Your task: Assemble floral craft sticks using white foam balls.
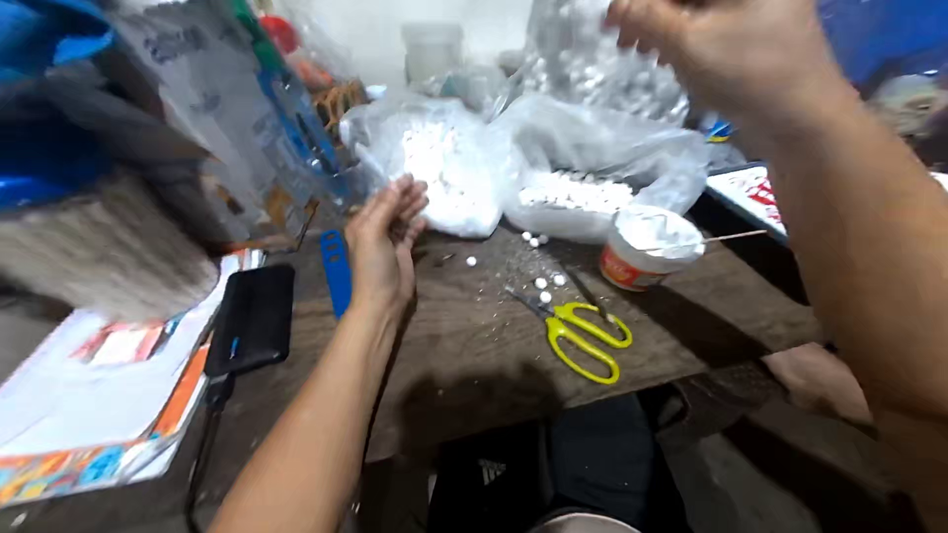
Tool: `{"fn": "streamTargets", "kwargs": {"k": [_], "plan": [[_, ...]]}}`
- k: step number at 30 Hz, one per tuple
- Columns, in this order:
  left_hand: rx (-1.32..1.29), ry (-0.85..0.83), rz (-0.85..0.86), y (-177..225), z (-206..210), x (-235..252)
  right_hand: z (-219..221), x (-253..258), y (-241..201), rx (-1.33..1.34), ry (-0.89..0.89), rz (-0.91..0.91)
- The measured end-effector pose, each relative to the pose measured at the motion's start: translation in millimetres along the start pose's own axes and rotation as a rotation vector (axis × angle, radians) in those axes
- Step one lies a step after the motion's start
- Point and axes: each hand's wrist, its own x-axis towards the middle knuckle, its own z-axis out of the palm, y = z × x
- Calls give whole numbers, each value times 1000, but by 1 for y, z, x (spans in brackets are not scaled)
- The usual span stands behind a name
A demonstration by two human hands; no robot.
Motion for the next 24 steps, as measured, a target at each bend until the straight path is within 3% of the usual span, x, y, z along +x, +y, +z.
{"fn": "streamTargets", "kwargs": {"k": [3,6,9,20,24], "plan": [[-48,140,49,14,-13,16,60,-52,-25,86,-210,-172],[-34,195,55,13,-20,21,106,-72,-17,113,-457,-16],[-28,219,37,12,-17,22,126,-74,-4,106,-568,150],[-67,249,24,24,-17,21,99,-35,6,0,-387,126],[-54,318,106,32,-31,26,121,-9,-9,38,-390,90]]}}
